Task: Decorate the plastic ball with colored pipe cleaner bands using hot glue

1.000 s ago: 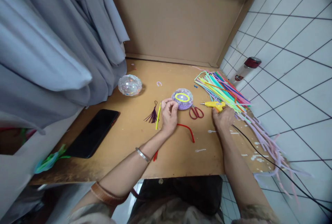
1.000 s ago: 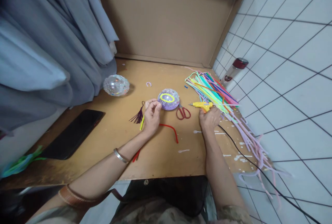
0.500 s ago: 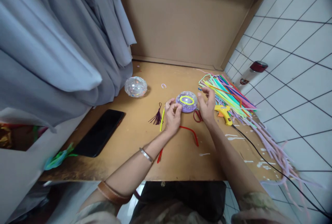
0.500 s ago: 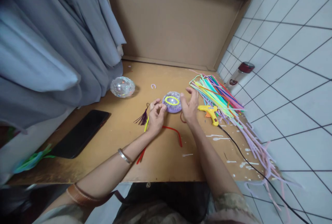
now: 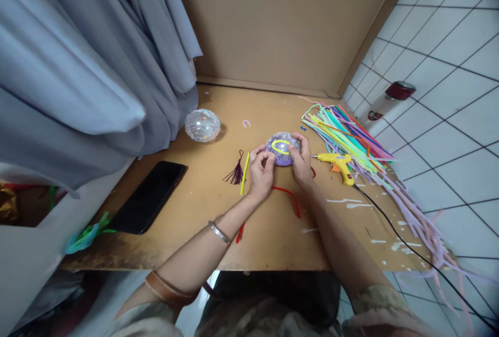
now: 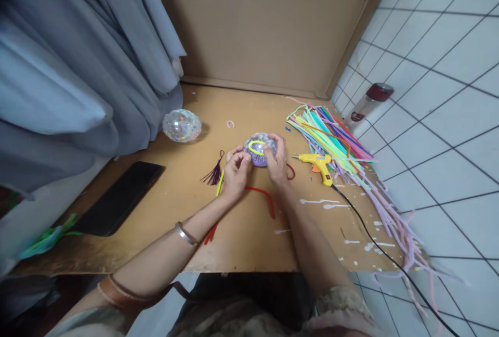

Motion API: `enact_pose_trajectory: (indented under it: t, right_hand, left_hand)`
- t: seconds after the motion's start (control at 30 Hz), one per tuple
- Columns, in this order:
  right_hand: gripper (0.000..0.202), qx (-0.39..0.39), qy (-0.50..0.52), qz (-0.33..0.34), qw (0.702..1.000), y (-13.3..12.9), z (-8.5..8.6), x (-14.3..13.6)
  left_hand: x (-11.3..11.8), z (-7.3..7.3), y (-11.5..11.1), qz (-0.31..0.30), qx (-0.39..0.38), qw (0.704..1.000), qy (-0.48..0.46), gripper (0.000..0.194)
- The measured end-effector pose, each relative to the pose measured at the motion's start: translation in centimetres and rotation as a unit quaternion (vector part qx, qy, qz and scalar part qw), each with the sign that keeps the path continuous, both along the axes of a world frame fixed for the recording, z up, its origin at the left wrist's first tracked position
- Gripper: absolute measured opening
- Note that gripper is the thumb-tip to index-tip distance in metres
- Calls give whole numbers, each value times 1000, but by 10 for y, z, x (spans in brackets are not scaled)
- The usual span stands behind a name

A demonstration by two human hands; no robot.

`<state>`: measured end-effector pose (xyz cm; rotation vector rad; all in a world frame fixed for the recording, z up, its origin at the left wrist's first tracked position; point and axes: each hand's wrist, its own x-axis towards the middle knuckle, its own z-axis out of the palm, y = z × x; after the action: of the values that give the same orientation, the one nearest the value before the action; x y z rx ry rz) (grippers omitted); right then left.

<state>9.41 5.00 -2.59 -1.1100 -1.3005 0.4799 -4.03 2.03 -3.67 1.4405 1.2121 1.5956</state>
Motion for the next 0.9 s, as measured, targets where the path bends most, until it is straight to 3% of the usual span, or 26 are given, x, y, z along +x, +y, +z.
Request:
enact_pose_trajectory:
  t: [0.9]
  right_hand:
    - [34, 24, -38, -22, 999, -3, -5, -2]
  left_hand:
    - [6, 3, 0, 3, -18, 1000, 6, 17]
